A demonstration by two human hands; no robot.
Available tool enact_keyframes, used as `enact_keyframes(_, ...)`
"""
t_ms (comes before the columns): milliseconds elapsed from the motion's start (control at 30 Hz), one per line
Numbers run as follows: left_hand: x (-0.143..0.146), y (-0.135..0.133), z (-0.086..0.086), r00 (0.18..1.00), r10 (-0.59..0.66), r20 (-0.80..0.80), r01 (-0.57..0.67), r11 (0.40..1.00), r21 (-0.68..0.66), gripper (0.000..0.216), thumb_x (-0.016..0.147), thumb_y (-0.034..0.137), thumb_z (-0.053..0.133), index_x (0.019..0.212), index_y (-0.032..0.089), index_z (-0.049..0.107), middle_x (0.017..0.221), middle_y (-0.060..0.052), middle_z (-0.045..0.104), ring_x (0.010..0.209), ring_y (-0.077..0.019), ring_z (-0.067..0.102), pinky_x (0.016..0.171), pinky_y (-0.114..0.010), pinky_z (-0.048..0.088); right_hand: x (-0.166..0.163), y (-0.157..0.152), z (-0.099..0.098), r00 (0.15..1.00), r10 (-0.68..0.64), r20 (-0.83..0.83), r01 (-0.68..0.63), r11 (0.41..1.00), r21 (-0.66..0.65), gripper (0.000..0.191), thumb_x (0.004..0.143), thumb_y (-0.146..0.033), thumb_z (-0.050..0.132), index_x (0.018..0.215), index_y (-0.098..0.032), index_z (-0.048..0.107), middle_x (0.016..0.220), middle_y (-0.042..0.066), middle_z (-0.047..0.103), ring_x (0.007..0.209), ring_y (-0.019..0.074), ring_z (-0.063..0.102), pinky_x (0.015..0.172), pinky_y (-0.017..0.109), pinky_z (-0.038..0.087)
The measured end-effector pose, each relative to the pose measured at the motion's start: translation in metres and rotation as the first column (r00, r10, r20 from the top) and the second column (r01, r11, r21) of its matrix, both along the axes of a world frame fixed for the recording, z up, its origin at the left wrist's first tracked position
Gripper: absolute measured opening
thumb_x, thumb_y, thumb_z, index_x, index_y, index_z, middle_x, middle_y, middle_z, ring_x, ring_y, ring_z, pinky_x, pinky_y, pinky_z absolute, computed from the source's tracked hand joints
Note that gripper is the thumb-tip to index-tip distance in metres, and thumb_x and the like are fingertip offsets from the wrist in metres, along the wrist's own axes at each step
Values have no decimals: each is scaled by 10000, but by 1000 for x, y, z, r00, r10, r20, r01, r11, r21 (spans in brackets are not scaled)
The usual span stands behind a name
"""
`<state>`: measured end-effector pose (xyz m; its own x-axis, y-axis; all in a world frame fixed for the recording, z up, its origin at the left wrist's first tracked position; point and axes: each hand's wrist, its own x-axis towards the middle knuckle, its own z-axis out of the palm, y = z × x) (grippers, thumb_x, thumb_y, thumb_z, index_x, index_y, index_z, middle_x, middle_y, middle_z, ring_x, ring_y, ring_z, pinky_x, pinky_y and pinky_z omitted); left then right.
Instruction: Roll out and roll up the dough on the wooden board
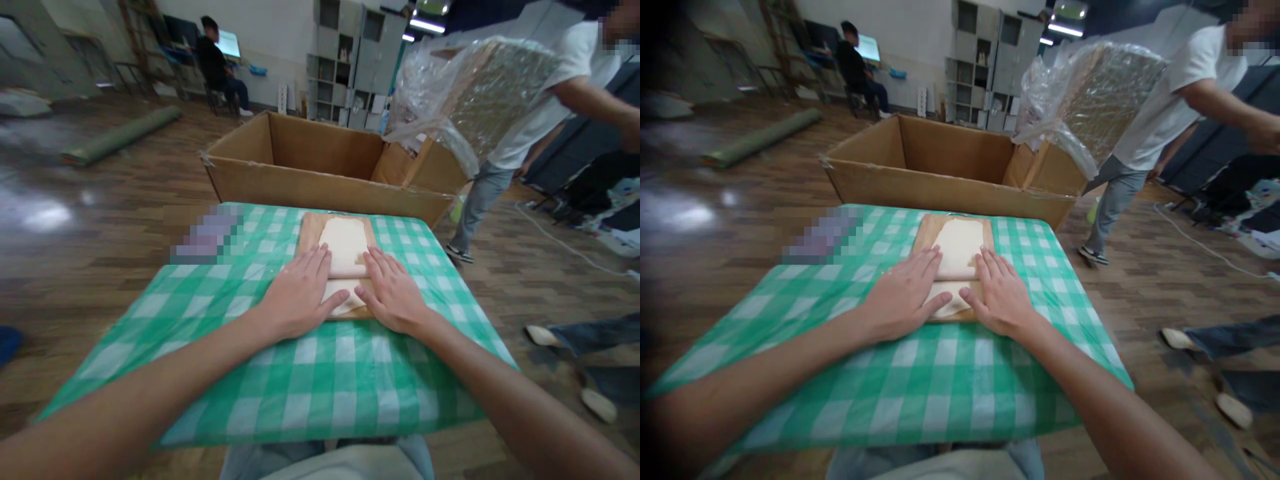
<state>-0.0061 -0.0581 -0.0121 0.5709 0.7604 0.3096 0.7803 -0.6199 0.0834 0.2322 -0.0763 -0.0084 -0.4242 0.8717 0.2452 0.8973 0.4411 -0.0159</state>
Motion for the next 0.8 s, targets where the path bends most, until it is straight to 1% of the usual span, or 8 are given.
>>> enact_keyframes(133,-4,-28,-2,1000,-5,24,5,1000,29,868,1007,688,306,1588,42,311,1653,-223,321,1566,-341,237,1274,-488,206,1,-28,1,1000,2,-2,-2,1000,-22,832,1031,-658,263,1587,-44,341,1668,202,290,1568,314,210,1268,516,202)
enact_keyframes(267,-6,-51,-2,998,-47,33,46,998,41,914,982,709,356,1599,39,288,1666,-223,287,1572,-360,207,1284,-514,192,0,-52,1,1000,14,-3,-14,1000,-14,879,1012,-682,314,1622,-53,254,1679,195,266,1574,325,180,1268,548,200)
enact_keyframes(367,-9,-65,-3,997,-64,45,62,997,50,923,973,701,389,1601,32,288,1677,-222,258,1575,-366,190,1293,-521,177,-2,-70,-3,1000,9,6,-9,1000,-7,933,994,-697,353,1635,-37,194,1682,215,245,1576,348,155,1263,574,204)
enact_keyframes(467,-16,-71,-2,993,-104,55,101,993,55,915,971,689,416,1614,54,271,1678,-205,266,1577,-358,190,1293,-522,185,-7,-85,-7,1000,-5,13,5,1000,10,989,975,-708,397,1643,-25,140,1690,236,190,1573,375,147,1253,592,225)
enact_keyframes(533,-23,-64,1,988,-149,51,147,988,35,883,978,679,422,1616,84,284,1673,-182,295,1575,-338,211,1288,-503,213,-11,-93,-9,1000,-10,15,10,1000,25,1005,972,-703,413,1651,-34,94,1692,239,167,1571,387,148,1243,607,244)
enact_keyframes(633,-31,-36,8,980,-198,28,199,980,-13,764,1020,629,374,1601,134,340,1651,-140,363,1563,-292,265,1278,-460,244,-17,-97,-11,999,-36,12,35,998,47,991,979,-679,421,1658,-53,60,1687,236,191,1564,404,168,1228,632,261)
enact_keyframes(733,-27,8,11,980,-197,-5,196,980,-25,710,1051,595,304,1583,131,378,1626,-141,407,1554,-268,291,1275,-442,227,-20,-83,-12,995,-95,3,94,994,51,920,1004,-645,389,1652,-46,129,1665,236,265,1554,400,212,1225,624,274)
enact_keyframes(800,-20,34,9,986,-164,-6,164,986,-16,718,1059,586,264,1571,99,392,1633,-165,380,1557,-271,281,1274,-438,214,-17,-64,-10,992,-127,1,127,991,40,852,1030,-616,334,1635,-30,209,1643,236,321,1549,376,243,1234,596,273)
